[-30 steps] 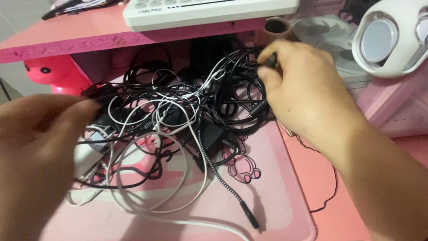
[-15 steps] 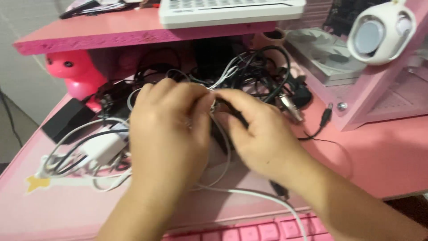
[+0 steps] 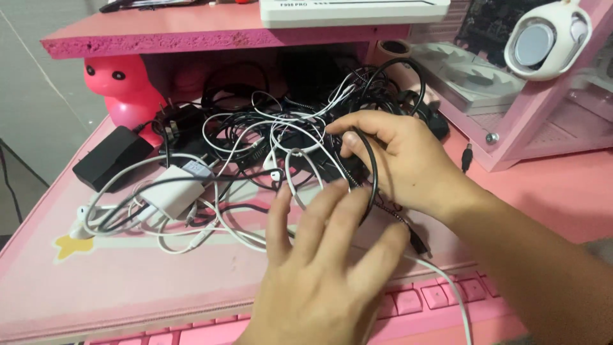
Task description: Untangling and organizing a collection of electronic cables and power adapters on a desk.
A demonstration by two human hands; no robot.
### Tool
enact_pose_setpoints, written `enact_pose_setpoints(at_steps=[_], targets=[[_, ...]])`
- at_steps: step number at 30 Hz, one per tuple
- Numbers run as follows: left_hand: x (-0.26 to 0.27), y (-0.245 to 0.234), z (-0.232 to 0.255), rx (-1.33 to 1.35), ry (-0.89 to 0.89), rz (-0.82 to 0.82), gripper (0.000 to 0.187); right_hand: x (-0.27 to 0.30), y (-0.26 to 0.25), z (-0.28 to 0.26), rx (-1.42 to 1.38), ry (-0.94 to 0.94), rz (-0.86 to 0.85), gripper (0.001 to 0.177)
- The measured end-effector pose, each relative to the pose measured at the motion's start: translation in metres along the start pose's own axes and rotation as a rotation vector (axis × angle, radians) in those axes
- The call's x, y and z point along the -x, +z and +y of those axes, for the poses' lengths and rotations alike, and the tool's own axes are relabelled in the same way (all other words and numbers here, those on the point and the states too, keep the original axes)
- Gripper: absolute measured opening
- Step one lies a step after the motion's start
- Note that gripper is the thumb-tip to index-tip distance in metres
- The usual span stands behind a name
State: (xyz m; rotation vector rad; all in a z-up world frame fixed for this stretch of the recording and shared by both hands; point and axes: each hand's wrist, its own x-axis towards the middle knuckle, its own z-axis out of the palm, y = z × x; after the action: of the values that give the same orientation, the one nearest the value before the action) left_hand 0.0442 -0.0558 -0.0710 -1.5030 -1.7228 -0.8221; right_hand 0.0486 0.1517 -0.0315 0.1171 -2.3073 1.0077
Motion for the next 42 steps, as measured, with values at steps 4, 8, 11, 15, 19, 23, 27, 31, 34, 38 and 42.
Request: enact_pose_setpoints(at_steps=[4,8,11,15,19,23,27,31,34,38,42], targets=[[0.025,0.008,0.002,-0.079,-0.001,-0.061,0.047,0.003,0.002,-0.007,-0.018,0.093,-0.02,0.022],[0.032,0.005,-0.002,-0.259,0.143,-0.001,0.031,0.005,0.002,-0.014,0.068,0.092,-0.004,0.023],[0.035,0.003,-0.001,-0.338,0.232,0.047,0.024,0.006,0.0,-0.012,0.118,0.046,0.003,0.024],[0.042,0.008,0.0,-0.361,0.302,0.011,0.022,0.009,0.0,-0.011,0.175,-0.069,-0.001,0.025],[0.034,0.013,0.0,-0.399,0.433,0.07,0.008,0.006,-0.002,-0.018,0.146,0.004,0.003,0.025],[0.038,0.021,0.009,-0.445,0.421,0.077,0.032,0.006,-0.001,-0.018,0.165,0.106,-0.005,0.025],[0.048,0.03,0.015,-0.473,0.417,0.063,0.047,0.001,-0.002,-0.01,0.114,0.041,-0.005,0.024],[0.071,0.045,0.023,-0.434,0.45,-0.055,0.041,-0.001,-0.003,-0.009,0.121,0.023,-0.016,0.023],[0.087,0.063,0.023,-0.101,0.345,-0.137,0.036,-0.002,-0.004,-0.011,0.14,0.058,-0.009,0.025],[0.085,0.067,0.022,-0.111,0.402,-0.098,0.04,-0.006,-0.005,-0.023,0.14,0.073,0.002,0.027],[0.083,0.066,0.023,-0.12,0.456,-0.058,0.043,-0.023,-0.018,-0.017,0.066,0.057,0.043,0.028]])
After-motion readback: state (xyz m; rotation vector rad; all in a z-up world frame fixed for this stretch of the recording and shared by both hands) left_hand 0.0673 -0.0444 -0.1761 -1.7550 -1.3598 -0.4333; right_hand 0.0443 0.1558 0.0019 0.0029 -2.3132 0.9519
